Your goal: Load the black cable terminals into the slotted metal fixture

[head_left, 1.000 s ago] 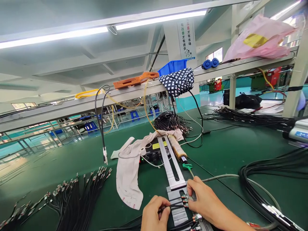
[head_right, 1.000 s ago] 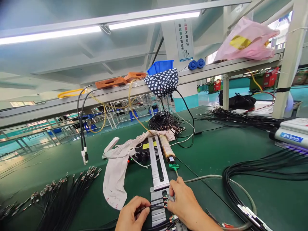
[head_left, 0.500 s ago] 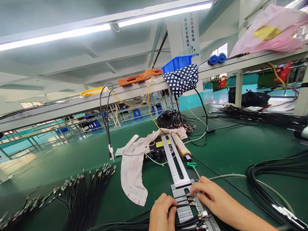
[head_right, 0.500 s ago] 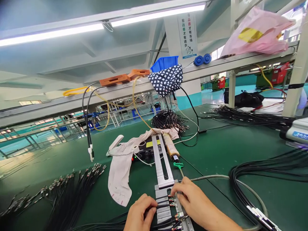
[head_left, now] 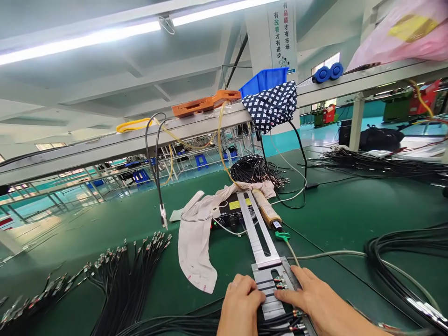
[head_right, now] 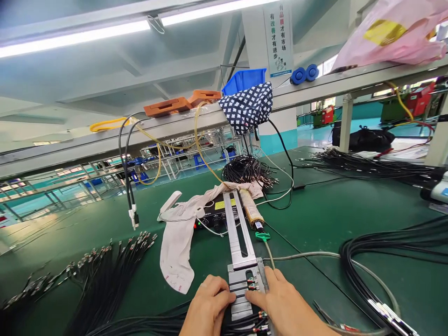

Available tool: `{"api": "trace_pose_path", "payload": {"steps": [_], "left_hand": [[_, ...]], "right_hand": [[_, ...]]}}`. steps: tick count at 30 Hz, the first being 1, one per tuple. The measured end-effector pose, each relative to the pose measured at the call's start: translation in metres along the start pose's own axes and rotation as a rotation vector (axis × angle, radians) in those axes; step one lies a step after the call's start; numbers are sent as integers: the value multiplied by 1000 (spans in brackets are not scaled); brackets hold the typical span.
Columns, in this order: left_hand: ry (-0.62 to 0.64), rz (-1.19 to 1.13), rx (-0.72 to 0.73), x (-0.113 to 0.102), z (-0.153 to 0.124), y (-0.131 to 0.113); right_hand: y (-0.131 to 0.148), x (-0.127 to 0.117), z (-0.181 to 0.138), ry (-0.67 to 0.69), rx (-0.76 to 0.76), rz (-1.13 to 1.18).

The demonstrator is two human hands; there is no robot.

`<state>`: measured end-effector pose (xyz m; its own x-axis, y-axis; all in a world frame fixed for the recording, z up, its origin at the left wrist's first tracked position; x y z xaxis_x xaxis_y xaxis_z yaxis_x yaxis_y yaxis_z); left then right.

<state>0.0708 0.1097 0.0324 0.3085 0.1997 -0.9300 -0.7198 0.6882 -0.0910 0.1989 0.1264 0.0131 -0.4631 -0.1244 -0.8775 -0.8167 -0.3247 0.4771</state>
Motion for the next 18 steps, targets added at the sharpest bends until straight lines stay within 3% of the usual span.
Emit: {"api": "trace_pose_path", "payload": {"steps": [4,6,8,13,15,18], "left_hand": [[53,312,41,17,-3,-15],[51,355,17,19,-5,-16],[56,223,-10,12,-5,-11],[151,-491,-200,-11,-10,9],[208,-601,-286,-11,-15,14],[172,-709,-338,-5,-21,21]], "right_hand": [[3,-2,0,13,37,-86],[4,-6,-1,3,31,-62],[4,-9,-3,-12,-7,30],[-9,-26,-11,-70,-53,374],[-9,-34,-14,-54,-59,482],[-7,-42,-13,-46,-33,552]]}}
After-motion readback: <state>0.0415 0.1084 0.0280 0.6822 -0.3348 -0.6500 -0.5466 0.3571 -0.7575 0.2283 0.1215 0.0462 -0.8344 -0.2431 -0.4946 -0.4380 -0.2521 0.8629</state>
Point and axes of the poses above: each hand's wrist, its own z-axis towards the middle knuckle, its own x-axis out of the palm, y = z × x, the point moved 8 cm from there along z, towards the middle knuckle, and after that the axes turned 13 degrees about x, right-handed, at the moved point
